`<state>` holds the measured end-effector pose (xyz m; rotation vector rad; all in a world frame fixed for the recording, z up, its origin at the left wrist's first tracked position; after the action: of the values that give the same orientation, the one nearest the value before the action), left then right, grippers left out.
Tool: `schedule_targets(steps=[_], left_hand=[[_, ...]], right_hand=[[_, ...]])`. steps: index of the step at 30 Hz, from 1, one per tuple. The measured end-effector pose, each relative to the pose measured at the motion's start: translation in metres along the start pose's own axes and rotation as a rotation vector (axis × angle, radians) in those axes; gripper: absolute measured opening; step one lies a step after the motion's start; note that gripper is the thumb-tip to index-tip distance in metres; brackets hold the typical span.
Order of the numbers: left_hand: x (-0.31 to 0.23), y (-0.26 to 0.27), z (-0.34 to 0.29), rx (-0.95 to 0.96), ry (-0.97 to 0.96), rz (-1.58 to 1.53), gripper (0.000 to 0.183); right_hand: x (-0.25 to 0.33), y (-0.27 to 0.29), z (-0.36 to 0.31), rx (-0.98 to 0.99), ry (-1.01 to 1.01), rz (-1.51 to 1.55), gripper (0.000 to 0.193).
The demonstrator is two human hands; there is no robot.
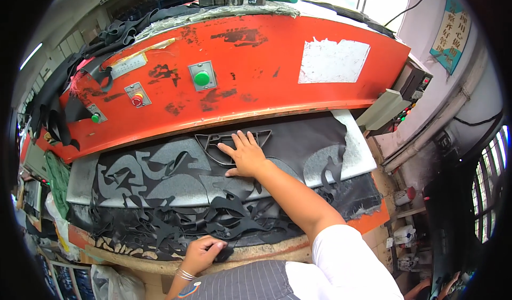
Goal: Using a hydraulic press and metal die to cut shapes from a sheet of leather.
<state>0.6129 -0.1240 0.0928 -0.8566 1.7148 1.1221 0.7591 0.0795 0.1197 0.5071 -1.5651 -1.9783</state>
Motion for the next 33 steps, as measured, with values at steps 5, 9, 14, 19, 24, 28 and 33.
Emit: schedule_targets(steps=[5,9,14,19,24,28,33], left_hand=[[0.001,-0.03,0.036,0.065,0.144,-0.325,0.018],[-0.011,-0.026,0.053,-0.024,0.167,-0.383,0.018],[-0.029,-0.045,0.051,-0.022,0.149,-0.443,0.02],[-0.025,-0.008,0.03,-0.439,0.03,-0.545,0.048],[-0.064,-0.017,0.025,-0.06,-0.25,-0.832,0.057],[-0.063,-0.015,-0.008,-0.5,-0.158,-0.83,0.045],[-0.059,-0.013,-0.031,-0.408,-0.207,-0.82,0.044]], right_hand=[[-0.021,-0.018,0.011,-0.026,0.105,0.085,0.084],[-0.009,0.0,0.012,-0.234,0.252,0.057,0.053],[-0.004,-0.002,0.002,-0.193,0.294,0.015,0.036],[0.049,0.064,-0.032,-0.461,0.29,0.283,0.033],[0.112,0.112,-0.092,-0.525,0.381,0.573,0.032],[0.131,0.11,-0.113,-0.371,0.442,0.839,0.031],[0.144,0.126,-0.13,-0.238,0.444,1.072,0.035]])
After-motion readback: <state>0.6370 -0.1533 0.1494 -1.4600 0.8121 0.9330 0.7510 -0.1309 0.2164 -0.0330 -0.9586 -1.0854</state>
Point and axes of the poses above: each hand's wrist, its own z-axis towards the middle knuckle, its own y-axis out of the back of the hand, x = y × z, the point moved 10 cm from there along z, towards the middle knuckle, and after that the axes turned 7 degrees about y, right-handed, at the moved point
